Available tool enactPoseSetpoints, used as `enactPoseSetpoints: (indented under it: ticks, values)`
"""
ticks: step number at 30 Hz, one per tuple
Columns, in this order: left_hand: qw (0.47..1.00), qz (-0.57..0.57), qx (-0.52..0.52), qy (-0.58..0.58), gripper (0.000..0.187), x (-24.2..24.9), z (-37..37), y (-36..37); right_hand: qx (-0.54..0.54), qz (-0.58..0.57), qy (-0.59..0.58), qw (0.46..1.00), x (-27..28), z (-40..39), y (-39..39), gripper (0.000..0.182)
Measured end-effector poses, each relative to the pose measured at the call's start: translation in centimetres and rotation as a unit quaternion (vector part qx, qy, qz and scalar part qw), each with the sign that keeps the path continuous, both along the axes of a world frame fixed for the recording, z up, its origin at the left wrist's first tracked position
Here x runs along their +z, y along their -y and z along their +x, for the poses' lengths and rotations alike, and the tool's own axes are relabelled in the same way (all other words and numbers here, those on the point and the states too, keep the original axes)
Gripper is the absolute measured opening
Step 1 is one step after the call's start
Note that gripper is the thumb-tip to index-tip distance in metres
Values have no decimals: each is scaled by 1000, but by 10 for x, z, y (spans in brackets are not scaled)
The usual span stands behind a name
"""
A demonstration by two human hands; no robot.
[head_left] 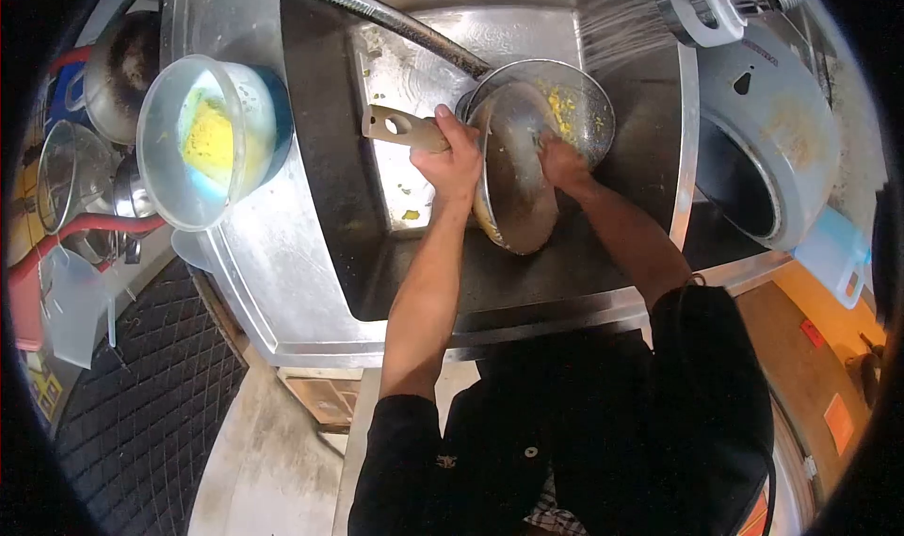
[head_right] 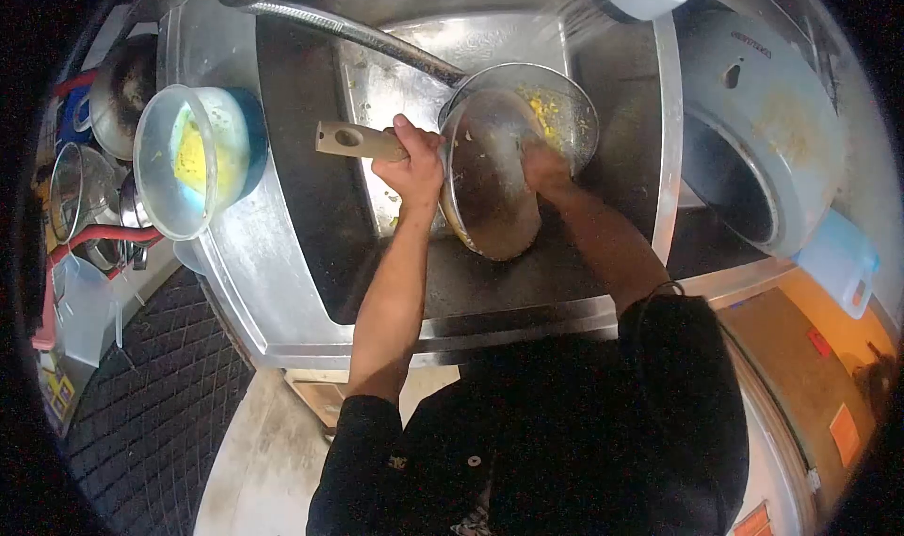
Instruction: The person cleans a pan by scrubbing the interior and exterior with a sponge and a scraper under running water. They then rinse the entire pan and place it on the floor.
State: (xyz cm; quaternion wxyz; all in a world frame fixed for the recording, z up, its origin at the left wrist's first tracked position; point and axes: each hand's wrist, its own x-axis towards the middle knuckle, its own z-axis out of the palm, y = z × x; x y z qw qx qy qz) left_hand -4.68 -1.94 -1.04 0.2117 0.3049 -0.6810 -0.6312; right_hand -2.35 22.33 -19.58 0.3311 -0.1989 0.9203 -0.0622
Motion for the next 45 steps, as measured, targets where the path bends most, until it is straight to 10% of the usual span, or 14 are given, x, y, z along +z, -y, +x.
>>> enactPoseSetpoints:
  ticks: [2, 8, 11, 15, 19, 22, 25, 27, 32, 41, 45]
  values:
    - [1000, 6, 2, -3, 49, -1, 2, 4, -158, 40, 119, 979, 31, -15, 24, 32]
    - [998, 55, 3, -11, 48, -8, 1, 3, 63, -76, 37, 994, 3, 22, -27, 34]
    - [1000, 18, 7, 10, 48, -1, -1, 1, -152, 43, 102, 982, 56, -23, 13, 40]
    - [999, 42, 17, -13, 46, -10, -2, 5, -47, -32, -48, 997, 37, 43, -7, 32]
    - [998, 56, 1, -12, 46, -4, 1, 2, -20, 9, 130, 991, 79, -11, -6, 34]
    - [999, 41, -7, -7, 44, 0, 0, 0, -47, -9, 152, 987, 7, 15, -36, 39]
    - [1000, 13, 4, 5, 44, -5, -2, 2, 213, -118, -296, 924, 2, 53, -36, 30]
    - [999, 48, 3, -7, 45, -5, 0, 3, 87, -49, 159, 982, 12, 33, -28, 27]
    - [1000, 22, 0, -6, 45, 0, -2, -2, 143, -8, 224, 964, -4, 42, -22, 27]
    - [999, 42, 3, 2, 45, -11, 1, 1, 157, -126, -153, 967, 2, 60, -22, 36]
    - [1000, 7, -23, 8, 47, -6, -1, 2, -14, -118, 90, 989, -24, 41, -19, 36]
